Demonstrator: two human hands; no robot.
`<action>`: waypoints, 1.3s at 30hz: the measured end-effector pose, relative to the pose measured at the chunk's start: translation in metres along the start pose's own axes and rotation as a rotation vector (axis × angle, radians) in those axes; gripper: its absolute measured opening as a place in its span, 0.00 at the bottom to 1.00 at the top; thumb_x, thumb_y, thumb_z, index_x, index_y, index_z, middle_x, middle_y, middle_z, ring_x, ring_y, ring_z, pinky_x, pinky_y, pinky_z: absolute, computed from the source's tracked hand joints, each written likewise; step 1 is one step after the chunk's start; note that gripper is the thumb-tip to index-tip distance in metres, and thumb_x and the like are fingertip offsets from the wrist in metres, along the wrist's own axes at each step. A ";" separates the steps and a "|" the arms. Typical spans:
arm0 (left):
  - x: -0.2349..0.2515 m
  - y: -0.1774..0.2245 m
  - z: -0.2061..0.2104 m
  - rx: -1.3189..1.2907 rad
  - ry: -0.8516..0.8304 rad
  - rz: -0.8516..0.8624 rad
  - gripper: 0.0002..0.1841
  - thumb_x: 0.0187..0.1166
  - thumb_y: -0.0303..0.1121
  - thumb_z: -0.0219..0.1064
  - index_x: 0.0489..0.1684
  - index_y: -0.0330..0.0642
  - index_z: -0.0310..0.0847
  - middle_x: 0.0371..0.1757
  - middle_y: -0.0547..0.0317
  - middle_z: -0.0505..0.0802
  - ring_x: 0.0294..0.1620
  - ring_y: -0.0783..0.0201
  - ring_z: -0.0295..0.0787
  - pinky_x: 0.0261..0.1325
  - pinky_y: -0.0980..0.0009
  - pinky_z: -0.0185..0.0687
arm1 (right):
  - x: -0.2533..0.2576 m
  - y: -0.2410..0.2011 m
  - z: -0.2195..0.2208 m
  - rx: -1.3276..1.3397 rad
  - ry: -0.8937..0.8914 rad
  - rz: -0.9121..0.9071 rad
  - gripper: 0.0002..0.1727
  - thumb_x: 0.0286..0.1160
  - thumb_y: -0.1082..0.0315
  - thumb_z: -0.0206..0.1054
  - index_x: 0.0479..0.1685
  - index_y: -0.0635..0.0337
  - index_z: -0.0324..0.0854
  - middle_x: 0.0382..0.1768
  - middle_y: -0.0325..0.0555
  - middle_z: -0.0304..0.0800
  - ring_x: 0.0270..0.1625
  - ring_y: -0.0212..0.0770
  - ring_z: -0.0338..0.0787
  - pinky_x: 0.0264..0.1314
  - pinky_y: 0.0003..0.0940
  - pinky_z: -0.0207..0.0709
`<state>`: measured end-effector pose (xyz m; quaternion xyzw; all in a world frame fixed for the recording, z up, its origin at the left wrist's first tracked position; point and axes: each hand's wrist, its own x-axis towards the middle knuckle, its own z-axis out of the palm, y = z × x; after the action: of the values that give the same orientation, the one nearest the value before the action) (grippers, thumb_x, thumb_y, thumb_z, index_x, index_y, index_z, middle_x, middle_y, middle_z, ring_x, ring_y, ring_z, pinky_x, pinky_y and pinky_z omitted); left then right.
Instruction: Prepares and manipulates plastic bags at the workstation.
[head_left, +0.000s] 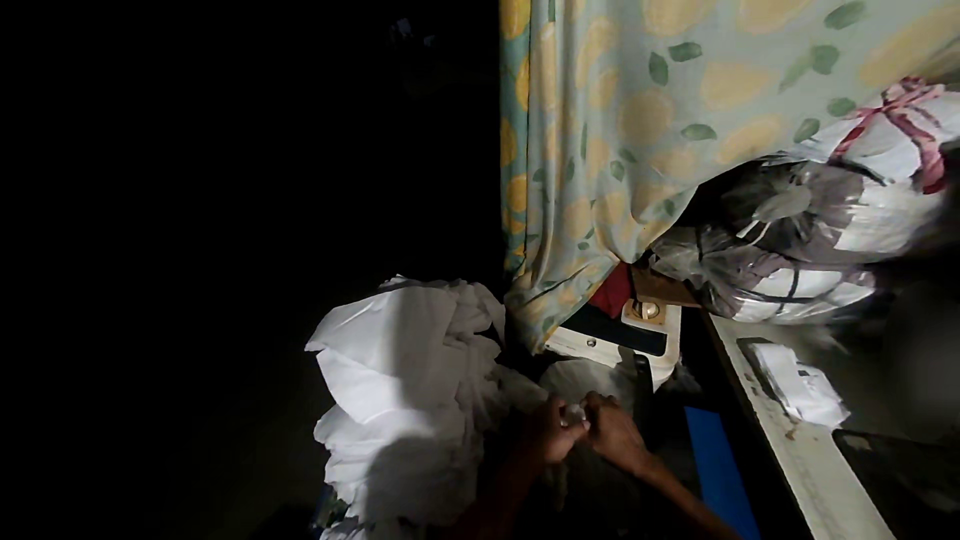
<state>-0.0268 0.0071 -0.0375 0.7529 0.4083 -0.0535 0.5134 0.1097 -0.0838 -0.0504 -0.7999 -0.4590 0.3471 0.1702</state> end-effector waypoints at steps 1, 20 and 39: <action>-0.001 0.003 -0.001 0.090 -0.007 -0.022 0.29 0.82 0.47 0.69 0.75 0.36 0.73 0.63 0.38 0.88 0.64 0.46 0.87 0.70 0.47 0.80 | -0.003 -0.007 0.002 -0.026 0.004 0.036 0.30 0.70 0.54 0.76 0.68 0.63 0.79 0.63 0.61 0.86 0.72 0.62 0.82 0.72 0.58 0.76; 0.006 0.021 -0.007 0.071 0.638 0.418 0.35 0.84 0.48 0.64 0.89 0.40 0.63 0.91 0.34 0.61 0.90 0.41 0.60 0.87 0.47 0.62 | -0.009 0.026 0.016 0.775 0.323 -0.013 0.19 0.85 0.63 0.65 0.64 0.69 0.76 0.44 0.53 0.86 0.44 0.40 0.86 0.53 0.40 0.82; -0.047 0.060 -0.089 0.269 -0.087 0.093 0.19 0.77 0.31 0.74 0.65 0.39 0.83 0.57 0.46 0.91 0.48 0.57 0.92 0.55 0.57 0.89 | -0.012 0.042 0.017 0.881 0.245 -0.131 0.18 0.85 0.67 0.63 0.66 0.69 0.78 0.50 0.50 0.87 0.50 0.33 0.86 0.58 0.30 0.81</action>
<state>-0.0477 0.0454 0.0709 0.8301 0.3392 -0.1166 0.4269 0.1193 -0.1167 -0.0817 -0.6556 -0.2940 0.4007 0.5685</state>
